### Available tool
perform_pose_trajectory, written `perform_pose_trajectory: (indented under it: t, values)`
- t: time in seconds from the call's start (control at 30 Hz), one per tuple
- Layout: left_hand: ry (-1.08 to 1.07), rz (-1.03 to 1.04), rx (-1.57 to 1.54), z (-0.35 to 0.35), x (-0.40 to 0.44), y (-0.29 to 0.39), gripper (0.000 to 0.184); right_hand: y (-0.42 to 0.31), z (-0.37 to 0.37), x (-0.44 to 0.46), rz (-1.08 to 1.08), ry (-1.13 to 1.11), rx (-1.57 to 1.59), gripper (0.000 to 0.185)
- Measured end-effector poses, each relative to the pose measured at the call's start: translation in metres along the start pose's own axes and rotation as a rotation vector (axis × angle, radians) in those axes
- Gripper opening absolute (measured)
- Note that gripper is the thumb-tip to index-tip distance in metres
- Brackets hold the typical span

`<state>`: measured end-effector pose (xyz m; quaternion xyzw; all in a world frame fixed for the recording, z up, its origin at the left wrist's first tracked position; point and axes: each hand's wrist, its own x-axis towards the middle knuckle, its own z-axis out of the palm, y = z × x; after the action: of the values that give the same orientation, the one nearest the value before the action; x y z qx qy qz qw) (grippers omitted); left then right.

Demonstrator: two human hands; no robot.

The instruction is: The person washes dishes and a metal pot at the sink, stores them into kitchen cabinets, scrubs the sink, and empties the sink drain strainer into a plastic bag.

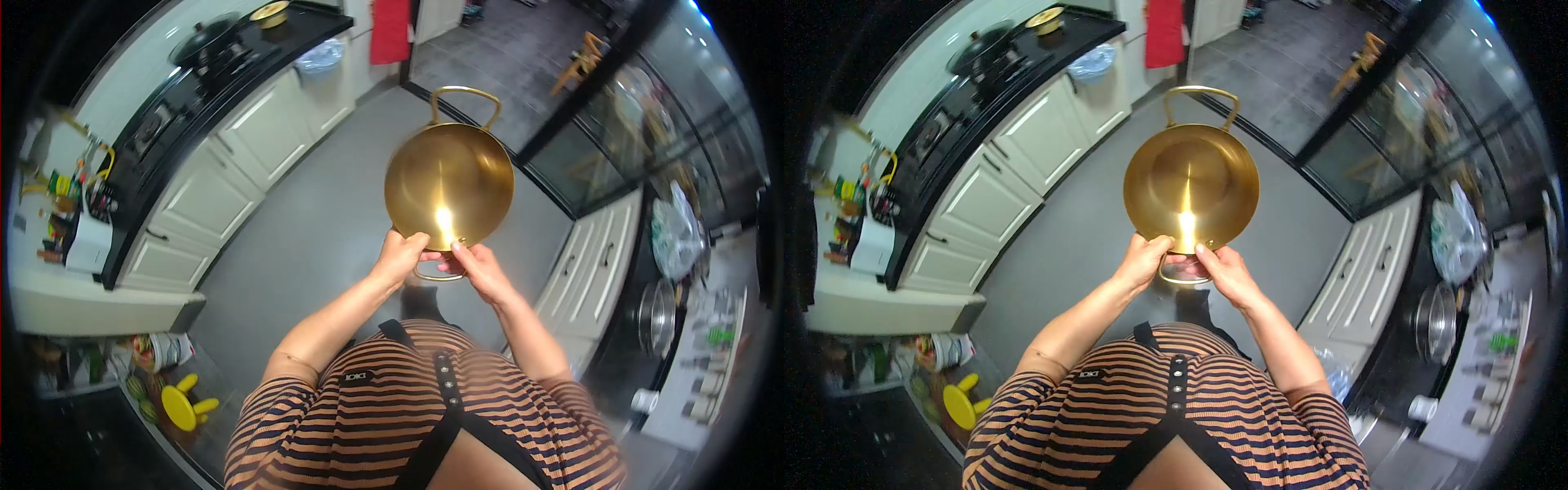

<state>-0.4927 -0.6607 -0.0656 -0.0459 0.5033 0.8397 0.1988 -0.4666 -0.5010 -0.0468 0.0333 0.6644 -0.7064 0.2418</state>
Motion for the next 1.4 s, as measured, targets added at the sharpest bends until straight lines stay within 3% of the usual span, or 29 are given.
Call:
perform_pose_trajectory:
  t: [0.17,0.3,0.4,0.53,0.7,0.8,0.9,1.0,1.07,1.2,1.3,1.4]
  values:
    - [0.211,0.157,0.065,-0.022,0.034,0.037,0.030,-0.006,0.022,0.093,0.131,0.143,0.153,0.026]
    - [0.176,0.066,0.151,-0.065,0.086,0.031,0.039,-0.023,0.003,0.156,0.198,0.045,0.168,0.019]
    - [0.120,-0.121,0.218,-0.077,0.087,0.080,0.056,-0.032,-0.009,0.201,0.298,0.022,0.110,0.018]
    - [0.486,-0.030,0.075,-0.155,0.087,0.073,0.063,-0.017,-0.020,0.253,0.416,0.048,-0.069,0.019]
    - [0.907,0.083,0.028,-0.327,0.060,0.053,0.042,0.011,-0.016,0.313,0.550,0.056,-0.299,0.021]
    - [1.126,0.002,0.138,-0.394,0.053,0.100,0.031,0.013,0.007,0.346,0.600,0.041,-0.364,0.023]
    - [1.247,0.132,0.107,-0.473,0.075,0.125,0.032,0.009,0.046,0.376,0.618,0.059,-0.414,0.024]
    - [1.247,0.051,0.161,-0.533,0.105,0.150,0.031,-0.002,0.083,0.406,0.618,0.054,-0.470,0.025]
    - [1.243,0.000,0.373,-0.587,0.138,0.140,0.034,-0.010,0.105,0.428,0.631,0.043,-0.482,0.026]
    - [1.216,-0.081,0.571,-0.631,0.182,0.145,0.039,-0.014,0.135,0.470,0.592,0.018,-0.510,0.027]
    - [1.351,-0.085,0.815,-0.641,0.207,0.147,0.038,-0.015,0.151,0.499,0.551,0.009,-0.559,0.029]
    - [1.412,0.022,0.617,-0.655,0.224,0.148,0.038,-0.008,0.156,0.533,0.531,-0.025,-0.623,0.030]
